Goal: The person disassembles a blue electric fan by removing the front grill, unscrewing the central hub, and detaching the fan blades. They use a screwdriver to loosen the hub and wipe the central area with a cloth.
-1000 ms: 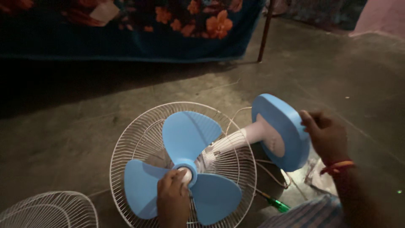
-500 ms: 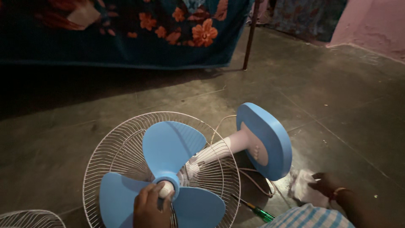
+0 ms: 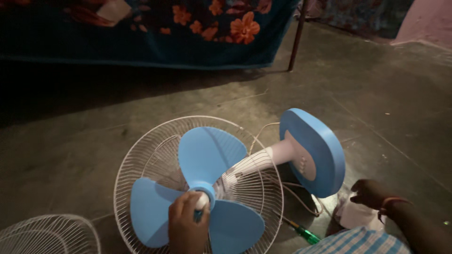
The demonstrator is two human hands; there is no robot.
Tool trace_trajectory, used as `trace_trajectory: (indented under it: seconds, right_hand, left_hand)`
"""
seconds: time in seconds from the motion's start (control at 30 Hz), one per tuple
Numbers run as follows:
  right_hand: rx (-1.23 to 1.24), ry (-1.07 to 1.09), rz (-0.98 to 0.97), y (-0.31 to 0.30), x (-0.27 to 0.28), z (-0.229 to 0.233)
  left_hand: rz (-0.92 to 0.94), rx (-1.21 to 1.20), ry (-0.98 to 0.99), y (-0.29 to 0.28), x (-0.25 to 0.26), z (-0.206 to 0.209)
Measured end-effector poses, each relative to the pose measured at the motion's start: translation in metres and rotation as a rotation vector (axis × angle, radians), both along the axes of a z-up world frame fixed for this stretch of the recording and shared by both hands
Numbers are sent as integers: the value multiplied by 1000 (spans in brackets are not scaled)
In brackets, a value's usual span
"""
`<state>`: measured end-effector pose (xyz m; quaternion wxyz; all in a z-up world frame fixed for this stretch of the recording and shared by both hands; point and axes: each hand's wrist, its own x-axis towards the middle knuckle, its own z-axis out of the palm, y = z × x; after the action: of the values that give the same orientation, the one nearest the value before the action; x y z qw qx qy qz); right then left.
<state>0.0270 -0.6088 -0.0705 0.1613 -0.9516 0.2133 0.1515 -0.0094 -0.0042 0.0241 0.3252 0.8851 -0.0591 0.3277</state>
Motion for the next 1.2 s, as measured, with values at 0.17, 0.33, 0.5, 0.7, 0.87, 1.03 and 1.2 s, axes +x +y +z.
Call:
trace_trajectory:
  seconds: [0.17, 0.33, 0.5, 0.7, 0.87, 1.03, 1.2]
  right_hand:
    - [-213, 145, 253, 1, -5, -5]
    - [-20, 139, 66, 0, -5, -4]
    - [-60, 33, 397, 0, 11, 1]
    - [110, 36, 99, 1, -6, 28]
    - [236, -19, -70, -1, -23, 53]
    - [96, 69, 176, 3, -9, 56]
    - [24, -37, 142, 25, -3, 118]
  left_hand:
    - [32, -88, 193, 2, -8, 12]
    - [-78, -53, 124, 5, -14, 11]
    - [-150, -51, 75, 5, -10, 12]
    - [-124, -30, 168, 7, -11, 11]
    - [-95, -20, 158, 2, -11, 13]
    - [-106, -35, 111, 7, -15, 13]
    - [-31, -58, 118, -1, -7, 11]
